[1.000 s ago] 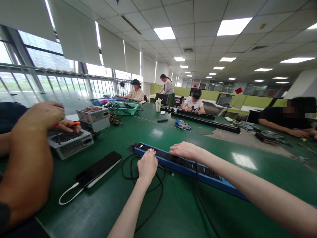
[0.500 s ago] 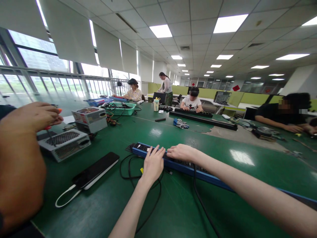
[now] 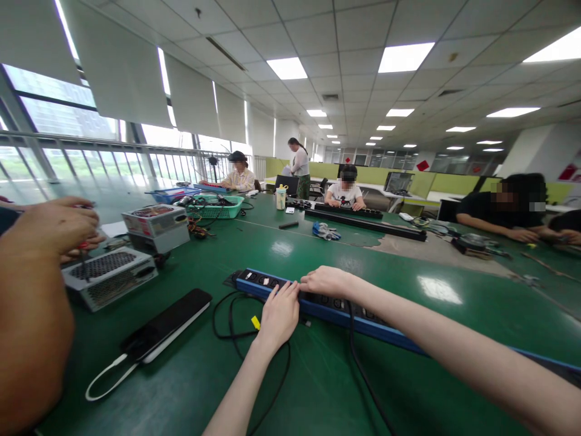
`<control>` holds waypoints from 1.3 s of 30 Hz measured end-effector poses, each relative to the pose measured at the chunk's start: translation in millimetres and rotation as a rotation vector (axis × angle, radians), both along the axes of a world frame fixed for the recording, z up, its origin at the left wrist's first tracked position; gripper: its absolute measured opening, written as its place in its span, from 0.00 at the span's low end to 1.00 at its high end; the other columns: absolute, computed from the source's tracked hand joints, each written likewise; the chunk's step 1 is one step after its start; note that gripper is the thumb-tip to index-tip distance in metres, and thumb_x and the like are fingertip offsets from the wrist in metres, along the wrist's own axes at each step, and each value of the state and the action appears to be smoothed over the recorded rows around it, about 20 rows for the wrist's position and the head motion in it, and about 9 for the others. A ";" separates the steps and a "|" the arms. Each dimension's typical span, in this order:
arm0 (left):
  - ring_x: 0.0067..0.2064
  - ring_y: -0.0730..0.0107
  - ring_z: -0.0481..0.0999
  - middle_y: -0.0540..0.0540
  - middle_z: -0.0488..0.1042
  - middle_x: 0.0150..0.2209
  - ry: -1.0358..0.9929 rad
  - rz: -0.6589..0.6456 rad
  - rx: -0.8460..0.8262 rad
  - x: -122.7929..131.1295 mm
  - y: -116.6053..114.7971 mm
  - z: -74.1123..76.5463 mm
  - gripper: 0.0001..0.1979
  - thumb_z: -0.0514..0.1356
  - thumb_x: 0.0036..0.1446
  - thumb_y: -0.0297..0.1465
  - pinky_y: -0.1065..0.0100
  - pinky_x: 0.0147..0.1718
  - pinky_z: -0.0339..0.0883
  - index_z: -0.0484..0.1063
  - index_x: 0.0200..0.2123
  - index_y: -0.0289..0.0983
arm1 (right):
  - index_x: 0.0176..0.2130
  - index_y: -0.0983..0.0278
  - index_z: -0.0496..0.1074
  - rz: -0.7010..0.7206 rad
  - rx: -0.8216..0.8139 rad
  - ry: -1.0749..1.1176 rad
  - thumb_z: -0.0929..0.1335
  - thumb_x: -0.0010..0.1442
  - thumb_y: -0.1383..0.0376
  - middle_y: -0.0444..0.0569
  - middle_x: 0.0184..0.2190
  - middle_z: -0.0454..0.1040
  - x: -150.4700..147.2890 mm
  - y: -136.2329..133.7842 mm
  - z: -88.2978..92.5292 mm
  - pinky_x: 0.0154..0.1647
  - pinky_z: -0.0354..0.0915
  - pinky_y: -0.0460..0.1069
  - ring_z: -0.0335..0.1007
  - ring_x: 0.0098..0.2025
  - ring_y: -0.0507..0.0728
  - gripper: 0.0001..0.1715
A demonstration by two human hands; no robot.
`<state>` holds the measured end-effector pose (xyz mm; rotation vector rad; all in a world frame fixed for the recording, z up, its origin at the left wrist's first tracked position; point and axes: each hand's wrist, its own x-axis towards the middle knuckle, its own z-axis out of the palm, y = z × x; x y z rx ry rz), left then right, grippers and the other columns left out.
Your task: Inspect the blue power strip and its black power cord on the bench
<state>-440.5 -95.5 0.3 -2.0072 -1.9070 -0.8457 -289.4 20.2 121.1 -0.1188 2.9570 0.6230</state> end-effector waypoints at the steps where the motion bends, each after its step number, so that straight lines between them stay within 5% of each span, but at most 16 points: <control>1: 0.69 0.64 0.64 0.45 0.69 0.65 0.000 0.002 -0.002 0.4 0.1 0.2 0.24 0.47 0.69 0.27 0.53 0.70 0.52 0.69 0.64 0.39 | 0.49 0.66 0.73 -0.012 -0.008 0.001 0.63 0.72 0.69 0.53 0.43 0.79 0.1 -0.9 0.7 0.38 0.69 0.48 0.77 0.44 0.56 0.11; 31: 0.68 0.62 0.67 0.44 0.71 0.64 0.068 0.006 0.056 0.8 13.6 -14.2 0.25 0.48 0.67 0.26 0.52 0.69 0.56 0.70 0.64 0.40 | 0.45 0.66 0.74 -0.037 0.114 0.096 0.64 0.70 0.70 0.51 0.44 0.80 8.9 -11.5 -3.5 0.31 0.71 0.51 0.80 0.41 0.58 0.09; 39: 0.68 0.63 0.66 0.45 0.71 0.64 0.084 0.017 0.039 4.9 10.1 -7.6 0.26 0.47 0.67 0.25 0.52 0.69 0.56 0.69 0.65 0.40 | 0.44 0.65 0.75 -0.080 0.066 0.142 0.65 0.70 0.69 0.50 0.42 0.81 10.7 -10.6 -4.1 0.31 0.71 0.50 0.80 0.40 0.58 0.08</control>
